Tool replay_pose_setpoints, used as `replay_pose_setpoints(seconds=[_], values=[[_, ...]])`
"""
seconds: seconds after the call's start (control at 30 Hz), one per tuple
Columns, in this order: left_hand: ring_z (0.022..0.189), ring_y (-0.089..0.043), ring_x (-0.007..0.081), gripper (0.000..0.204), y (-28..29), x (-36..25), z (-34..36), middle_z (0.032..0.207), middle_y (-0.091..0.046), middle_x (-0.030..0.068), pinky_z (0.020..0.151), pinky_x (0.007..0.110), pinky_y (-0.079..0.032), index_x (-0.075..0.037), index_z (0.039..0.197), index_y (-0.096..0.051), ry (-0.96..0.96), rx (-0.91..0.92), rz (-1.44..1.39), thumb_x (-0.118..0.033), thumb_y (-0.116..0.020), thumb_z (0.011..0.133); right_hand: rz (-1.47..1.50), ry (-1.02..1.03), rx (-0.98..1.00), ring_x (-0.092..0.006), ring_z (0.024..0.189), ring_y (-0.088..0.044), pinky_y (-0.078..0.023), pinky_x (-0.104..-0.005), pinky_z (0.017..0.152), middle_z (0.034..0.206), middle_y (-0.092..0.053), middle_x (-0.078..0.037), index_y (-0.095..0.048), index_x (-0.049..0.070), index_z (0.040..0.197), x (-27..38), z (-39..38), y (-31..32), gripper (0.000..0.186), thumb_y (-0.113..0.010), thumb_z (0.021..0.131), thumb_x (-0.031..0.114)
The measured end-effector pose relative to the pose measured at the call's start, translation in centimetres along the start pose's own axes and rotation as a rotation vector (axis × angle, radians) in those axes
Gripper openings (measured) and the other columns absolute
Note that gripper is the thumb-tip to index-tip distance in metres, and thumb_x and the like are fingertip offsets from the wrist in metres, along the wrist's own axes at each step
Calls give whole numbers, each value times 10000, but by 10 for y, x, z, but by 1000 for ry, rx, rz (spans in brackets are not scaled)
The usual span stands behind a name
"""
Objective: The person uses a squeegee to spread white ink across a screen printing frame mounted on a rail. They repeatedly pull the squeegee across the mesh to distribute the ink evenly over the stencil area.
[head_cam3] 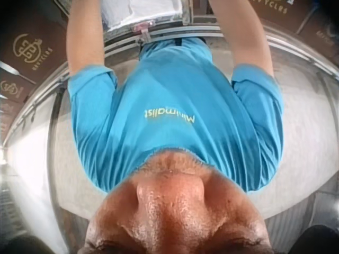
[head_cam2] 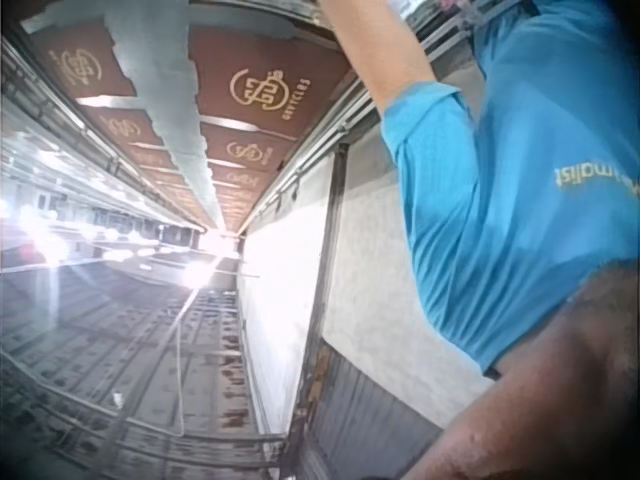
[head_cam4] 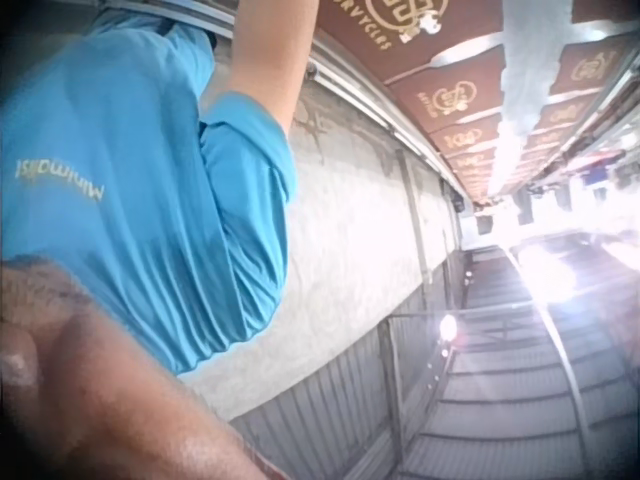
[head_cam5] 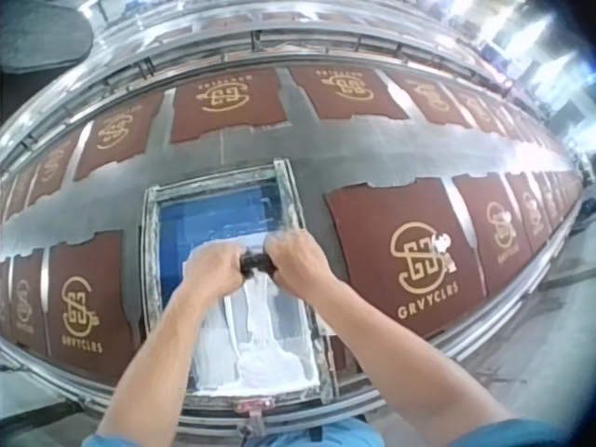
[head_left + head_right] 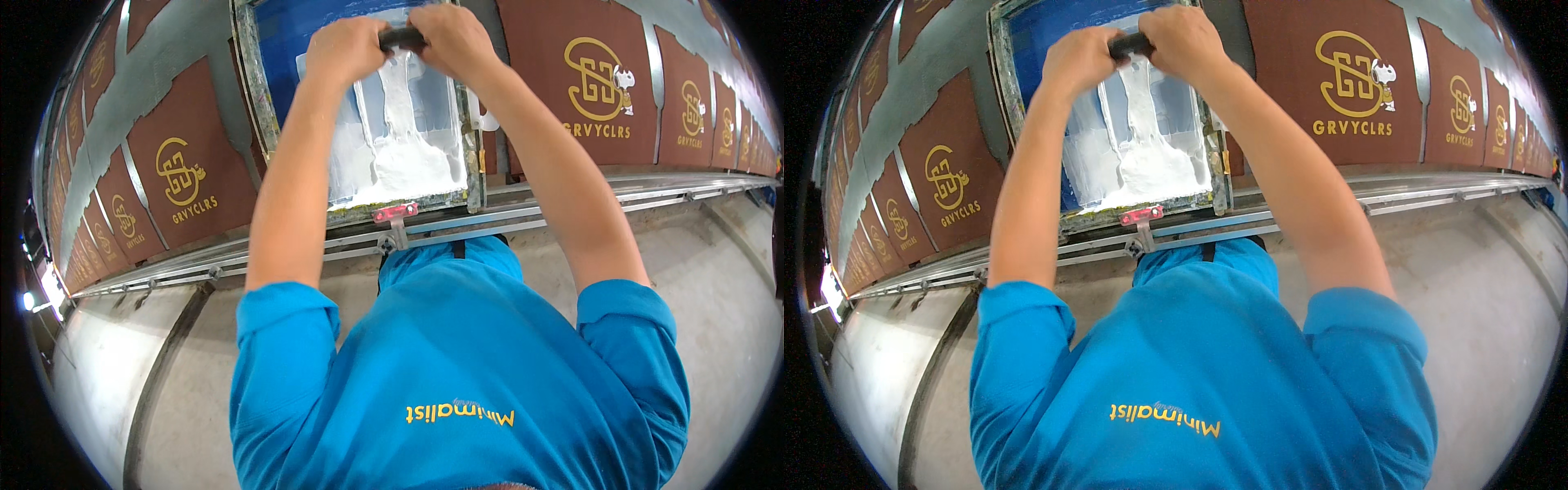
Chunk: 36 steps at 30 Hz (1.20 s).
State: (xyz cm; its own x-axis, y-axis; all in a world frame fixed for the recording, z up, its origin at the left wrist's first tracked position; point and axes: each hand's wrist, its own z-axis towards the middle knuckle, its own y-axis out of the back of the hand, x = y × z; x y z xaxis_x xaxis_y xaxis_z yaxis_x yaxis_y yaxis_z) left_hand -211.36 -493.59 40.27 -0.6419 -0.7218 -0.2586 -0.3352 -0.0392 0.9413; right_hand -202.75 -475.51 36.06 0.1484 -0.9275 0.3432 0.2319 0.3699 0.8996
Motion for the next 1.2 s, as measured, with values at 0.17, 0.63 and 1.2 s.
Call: replay_pose_setpoints(seconds=[0.17,0.63,1.2], values=[[944,-762,287,265,-43,-40,-98,1015,-786,62,852,449,-570,-271,1102,-822,26,62,-35,-160,-730,880,128,-19,-82,-327,913,-666,-487,-463,814,901,-662,-107,-593,92,891,52,-113,-6,93,-679,884,126],[947,-757,355,455,-19,-52,-138,1046,-789,150,837,463,-602,-236,1268,-765,-125,392,-142,-116,-729,831,533,-870,-346,-386,1157,-683,-520,-471,1027,1228,-720,-219,-660,28,1344,-1,-124,-24,505,-742,950,334],[1308,-616,268,612,-93,-47,-215,1397,-687,78,1111,453,-429,-120,1325,-711,-270,-154,-119,-222,-870,743,675,-865,-353,-349,1113,-723,-543,-451,975,1186,-758,-202,-730,9,1244,15,-114,-7,437,-705,979,356]])
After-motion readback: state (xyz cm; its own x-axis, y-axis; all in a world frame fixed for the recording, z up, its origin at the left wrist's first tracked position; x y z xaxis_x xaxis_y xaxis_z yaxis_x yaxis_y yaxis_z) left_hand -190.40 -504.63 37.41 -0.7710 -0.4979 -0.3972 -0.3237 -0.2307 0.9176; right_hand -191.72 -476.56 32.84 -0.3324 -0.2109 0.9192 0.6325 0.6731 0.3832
